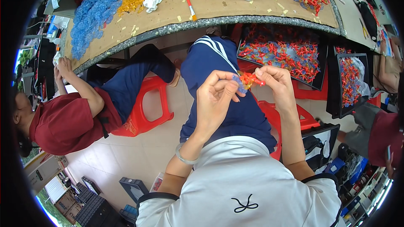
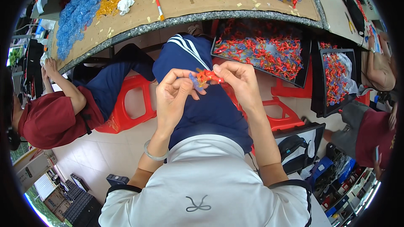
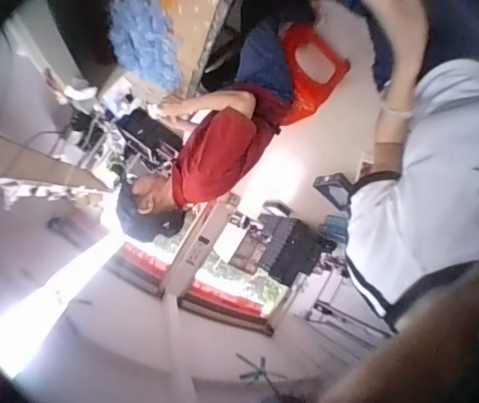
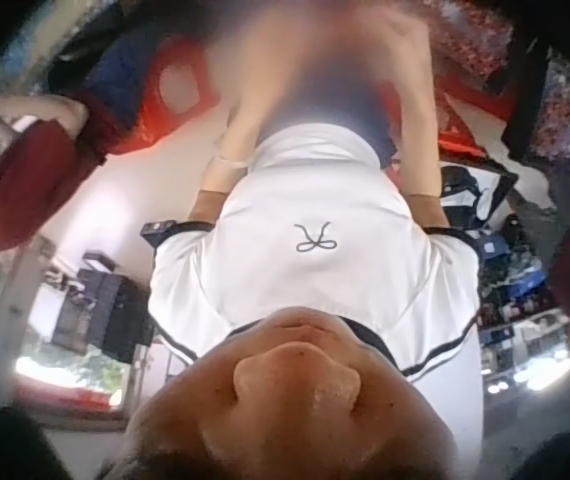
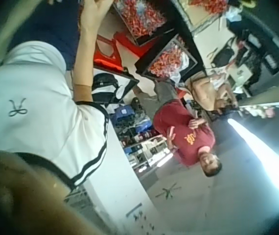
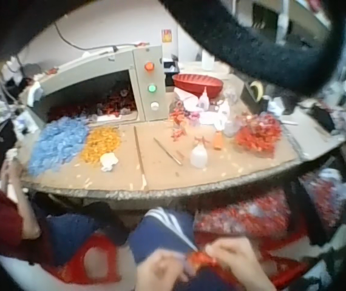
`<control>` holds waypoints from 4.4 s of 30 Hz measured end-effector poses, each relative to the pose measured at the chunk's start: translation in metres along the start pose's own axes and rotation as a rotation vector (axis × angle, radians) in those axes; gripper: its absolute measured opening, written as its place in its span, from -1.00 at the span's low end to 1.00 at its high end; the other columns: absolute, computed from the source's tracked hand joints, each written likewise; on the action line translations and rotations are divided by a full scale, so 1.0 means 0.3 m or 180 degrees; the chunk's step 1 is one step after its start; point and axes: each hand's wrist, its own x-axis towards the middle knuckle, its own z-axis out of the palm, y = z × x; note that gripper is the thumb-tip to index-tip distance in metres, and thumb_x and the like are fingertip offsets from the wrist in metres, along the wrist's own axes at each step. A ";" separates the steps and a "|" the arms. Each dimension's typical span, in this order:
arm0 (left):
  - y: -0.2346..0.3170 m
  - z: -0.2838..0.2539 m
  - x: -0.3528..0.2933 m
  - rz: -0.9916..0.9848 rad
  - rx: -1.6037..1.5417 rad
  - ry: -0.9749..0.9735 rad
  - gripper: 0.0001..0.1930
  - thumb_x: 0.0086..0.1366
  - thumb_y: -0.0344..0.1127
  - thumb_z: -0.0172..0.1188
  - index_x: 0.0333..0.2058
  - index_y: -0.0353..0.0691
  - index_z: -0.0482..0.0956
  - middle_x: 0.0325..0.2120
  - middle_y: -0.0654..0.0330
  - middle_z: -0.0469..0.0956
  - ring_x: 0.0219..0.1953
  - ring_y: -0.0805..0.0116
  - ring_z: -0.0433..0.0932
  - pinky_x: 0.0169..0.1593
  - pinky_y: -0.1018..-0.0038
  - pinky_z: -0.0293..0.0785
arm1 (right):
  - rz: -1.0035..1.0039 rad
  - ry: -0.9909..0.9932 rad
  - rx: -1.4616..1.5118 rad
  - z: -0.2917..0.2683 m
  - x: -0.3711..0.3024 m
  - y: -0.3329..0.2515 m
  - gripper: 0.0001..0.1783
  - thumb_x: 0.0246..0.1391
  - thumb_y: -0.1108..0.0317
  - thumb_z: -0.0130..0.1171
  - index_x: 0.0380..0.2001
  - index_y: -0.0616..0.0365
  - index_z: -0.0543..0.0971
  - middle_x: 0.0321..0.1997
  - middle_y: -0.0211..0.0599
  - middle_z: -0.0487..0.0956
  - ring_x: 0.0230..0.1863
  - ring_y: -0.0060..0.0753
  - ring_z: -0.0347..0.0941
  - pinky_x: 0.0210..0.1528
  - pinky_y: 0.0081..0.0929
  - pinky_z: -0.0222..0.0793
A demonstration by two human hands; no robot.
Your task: Assembling and painting small plastic toy figures at a factory workbench.
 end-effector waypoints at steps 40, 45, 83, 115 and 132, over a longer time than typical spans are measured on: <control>-0.074 0.010 0.049 -0.0365 0.0985 -0.0462 -0.67 0.42 -0.28 -0.10 -0.48 -0.34 0.46 -0.62 0.12 0.55 -0.59 0.49 0.52 -0.53 0.68 0.30 | -0.0739 0.3705 -0.0185 -0.943 -0.338 -0.031 -0.30 0.30 -0.13 -0.32 -0.08 0.33 0.53 -0.45 -0.40 0.58 -0.50 -0.69 0.40 -0.44 -0.75 0.29; -0.068 0.018 0.047 -0.0388 0.1023 -0.0455 -0.67 0.42 -0.27 -0.10 -0.47 -0.34 0.47 -0.62 0.13 0.56 -0.59 0.49 0.52 -0.53 0.69 0.29 | -0.0368 0.3004 -0.0630 -0.726 -0.174 0.068 -0.55 0.24 0.10 -0.05 -0.42 0.23 0.67 -0.60 -0.45 0.55 -0.57 -0.72 0.38 -0.53 -0.77 0.21; -0.080 -0.208 0.050 -0.0661 0.0529 0.0260 -0.69 0.40 -0.28 -0.10 -0.43 -0.33 0.51 -0.59 0.13 0.58 -0.54 0.53 0.53 -0.53 0.69 0.31 | 0.1262 -0.0404 -0.2283 -0.503 0.308 -0.038 -0.80 0.03 0.37 0.20 -0.40 0.34 0.59 -0.45 -0.26 0.60 -0.40 -0.53 0.53 -0.30 -0.58 0.45; -0.085 0.030 0.053 -0.0413 -0.0073 -0.0809 -0.57 0.24 -0.52 0.10 0.09 -0.33 0.29 -0.11 0.08 0.48 -0.27 0.45 0.54 -0.26 0.58 0.50 | 0.0240 -0.0350 -0.0197 -0.100 0.019 -0.012 -0.93 -0.04 0.60 0.25 -0.42 0.37 0.58 -0.49 -0.28 0.60 -0.44 -0.61 0.51 -0.37 -0.67 0.44; 0.036 -0.263 -0.063 0.0045 -0.1118 0.0764 -0.73 0.23 -0.55 -0.07 -0.08 -0.43 0.36 -0.20 -0.10 0.54 -0.20 0.19 0.60 -0.20 0.51 0.53 | -0.1039 0.0322 -0.3778 0.341 0.899 0.008 -0.75 -0.23 0.32 0.29 -0.55 0.35 0.59 -0.59 0.06 0.55 -0.49 -0.10 0.55 -0.39 -0.25 0.42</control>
